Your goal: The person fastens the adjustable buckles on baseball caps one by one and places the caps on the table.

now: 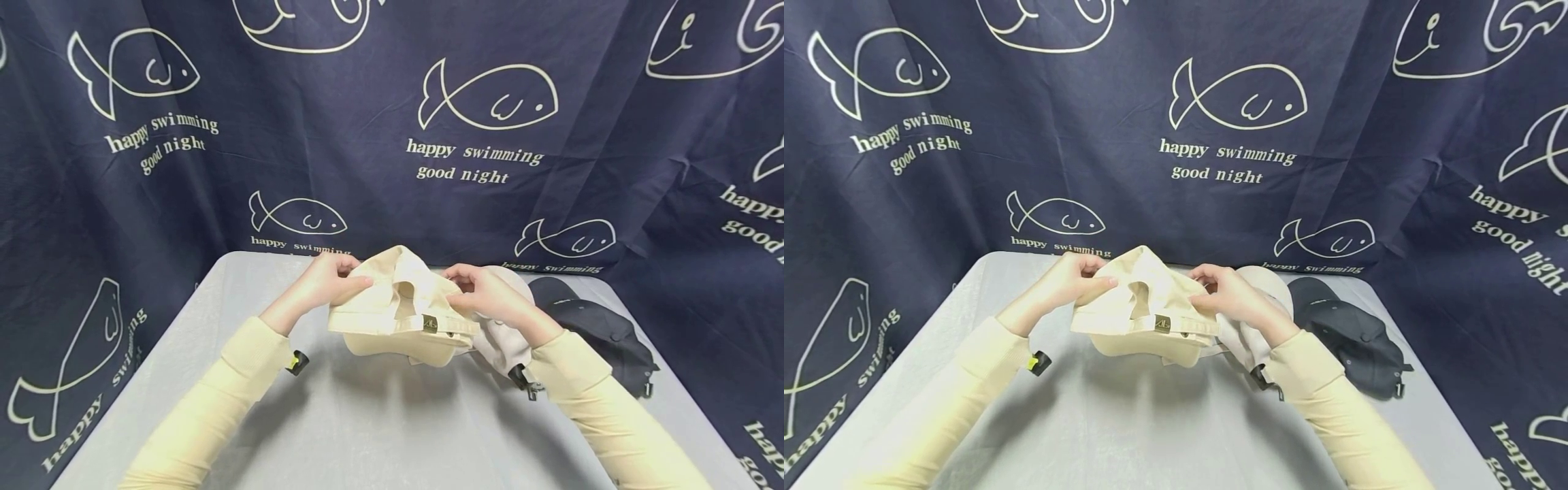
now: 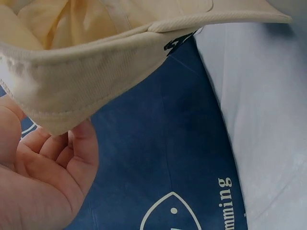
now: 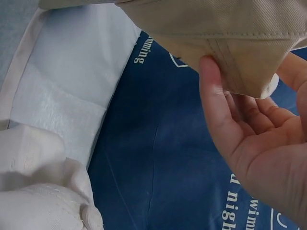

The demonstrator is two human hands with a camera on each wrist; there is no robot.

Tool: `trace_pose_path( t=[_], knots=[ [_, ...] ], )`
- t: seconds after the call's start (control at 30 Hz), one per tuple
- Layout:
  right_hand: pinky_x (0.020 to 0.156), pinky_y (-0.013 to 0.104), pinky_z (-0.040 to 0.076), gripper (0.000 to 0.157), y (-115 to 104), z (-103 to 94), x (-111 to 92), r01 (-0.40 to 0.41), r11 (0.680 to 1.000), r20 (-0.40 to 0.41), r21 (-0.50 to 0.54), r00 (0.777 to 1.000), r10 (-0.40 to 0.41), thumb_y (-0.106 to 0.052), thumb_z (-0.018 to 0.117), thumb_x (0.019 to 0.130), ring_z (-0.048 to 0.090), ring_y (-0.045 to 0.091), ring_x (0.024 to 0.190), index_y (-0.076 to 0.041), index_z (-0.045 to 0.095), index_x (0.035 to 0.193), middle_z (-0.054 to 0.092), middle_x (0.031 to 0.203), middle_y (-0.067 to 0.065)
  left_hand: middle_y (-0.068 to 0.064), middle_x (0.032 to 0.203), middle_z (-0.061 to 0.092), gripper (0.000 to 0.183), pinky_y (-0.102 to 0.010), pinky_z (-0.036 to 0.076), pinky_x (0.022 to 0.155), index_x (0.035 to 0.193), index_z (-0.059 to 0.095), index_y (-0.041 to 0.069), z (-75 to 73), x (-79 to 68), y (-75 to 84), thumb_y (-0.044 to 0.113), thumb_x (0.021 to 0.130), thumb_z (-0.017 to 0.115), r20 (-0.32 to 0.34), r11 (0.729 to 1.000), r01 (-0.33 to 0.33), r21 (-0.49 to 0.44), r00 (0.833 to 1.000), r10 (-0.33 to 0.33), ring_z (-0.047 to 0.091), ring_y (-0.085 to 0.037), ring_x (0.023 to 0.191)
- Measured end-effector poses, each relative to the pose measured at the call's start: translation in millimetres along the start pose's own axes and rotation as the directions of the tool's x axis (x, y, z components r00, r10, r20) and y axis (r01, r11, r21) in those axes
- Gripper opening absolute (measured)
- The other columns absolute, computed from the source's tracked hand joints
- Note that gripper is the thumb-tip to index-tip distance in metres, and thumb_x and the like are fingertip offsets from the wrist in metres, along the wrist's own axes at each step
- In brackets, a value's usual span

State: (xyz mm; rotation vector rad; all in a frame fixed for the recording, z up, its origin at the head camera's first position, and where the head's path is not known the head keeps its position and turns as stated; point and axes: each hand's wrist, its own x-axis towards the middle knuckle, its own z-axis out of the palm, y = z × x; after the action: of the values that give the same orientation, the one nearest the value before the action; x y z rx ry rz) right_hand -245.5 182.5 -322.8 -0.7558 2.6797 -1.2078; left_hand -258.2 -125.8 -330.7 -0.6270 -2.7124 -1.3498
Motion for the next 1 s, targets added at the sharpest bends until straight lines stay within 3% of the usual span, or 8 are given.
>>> trace_pose_path(
  t=[0.27, 0.57, 0.77, 1.0],
  knots=[
    [0.074, 0.019, 0.046, 0.026, -6.3, 3.2, -1.9, 0.064, 0.998, 0.008, 0.003, 0.998, -0.064, -0.004, 0.069, 0.078, 0.061, 0.011, 0.082, -0.008, 0.063, 0.103, 0.067, 0.091, 0.002, 0.002, 0.071, 0.067, 0.017, -0.024, 0.047, 0.06, 0.086, 0.072, 0.009, -4.6, -9.8, -0.4, 0.022, 0.077, 0.077, 0.004, 0.999, -0.03, -0.045, 1.0, 0.03, 0.059, -0.01, 0.064],
    [0.077, 0.027, 0.048, 0.026, -15.0, 3.0, -1.6, 0.155, 0.984, -0.021, -0.085, 0.987, -0.158, -0.016, 0.078, 0.077, 0.062, 0.009, 0.081, -0.014, 0.064, 0.099, 0.067, 0.086, -0.003, -0.001, 0.072, 0.065, 0.016, -0.022, 0.048, 0.06, 0.084, 0.07, 0.008, -14.8, -15.4, 1.3, 0.017, 0.075, 0.079, 0.029, 0.993, -0.085, -0.081, 0.996, 0.087, 0.061, -0.012, 0.064],
    [0.081, 0.025, 0.047, 0.02, -18.9, 0.9, -1.9, 0.218, 0.969, -0.029, -0.113, 0.975, -0.222, -0.013, 0.074, 0.081, 0.062, 0.009, 0.083, -0.013, 0.065, 0.099, 0.065, 0.091, -0.003, -0.002, 0.073, 0.065, 0.014, -0.022, 0.048, 0.061, 0.085, 0.07, 0.008, -21.7, -16.5, -0.2, 0.014, 0.076, 0.078, 0.045, 0.992, -0.112, -0.062, 0.992, 0.115, 0.061, -0.014, 0.066],
    [0.084, 0.028, 0.049, 0.017, -22.6, -1.1, 1.2, 0.238, 0.965, 0.004, -0.108, 0.971, -0.239, -0.01, 0.066, 0.086, 0.061, 0.011, 0.089, -0.013, 0.066, 0.103, 0.066, 0.096, -0.003, -0.002, 0.076, 0.067, 0.011, -0.027, 0.05, 0.067, 0.089, 0.071, 0.008, -32.5, -19.4, -1.5, 0.007, 0.079, 0.074, 0.044, 0.99, -0.138, 0.002, 0.99, 0.138, 0.062, -0.014, 0.071]
  ],
)
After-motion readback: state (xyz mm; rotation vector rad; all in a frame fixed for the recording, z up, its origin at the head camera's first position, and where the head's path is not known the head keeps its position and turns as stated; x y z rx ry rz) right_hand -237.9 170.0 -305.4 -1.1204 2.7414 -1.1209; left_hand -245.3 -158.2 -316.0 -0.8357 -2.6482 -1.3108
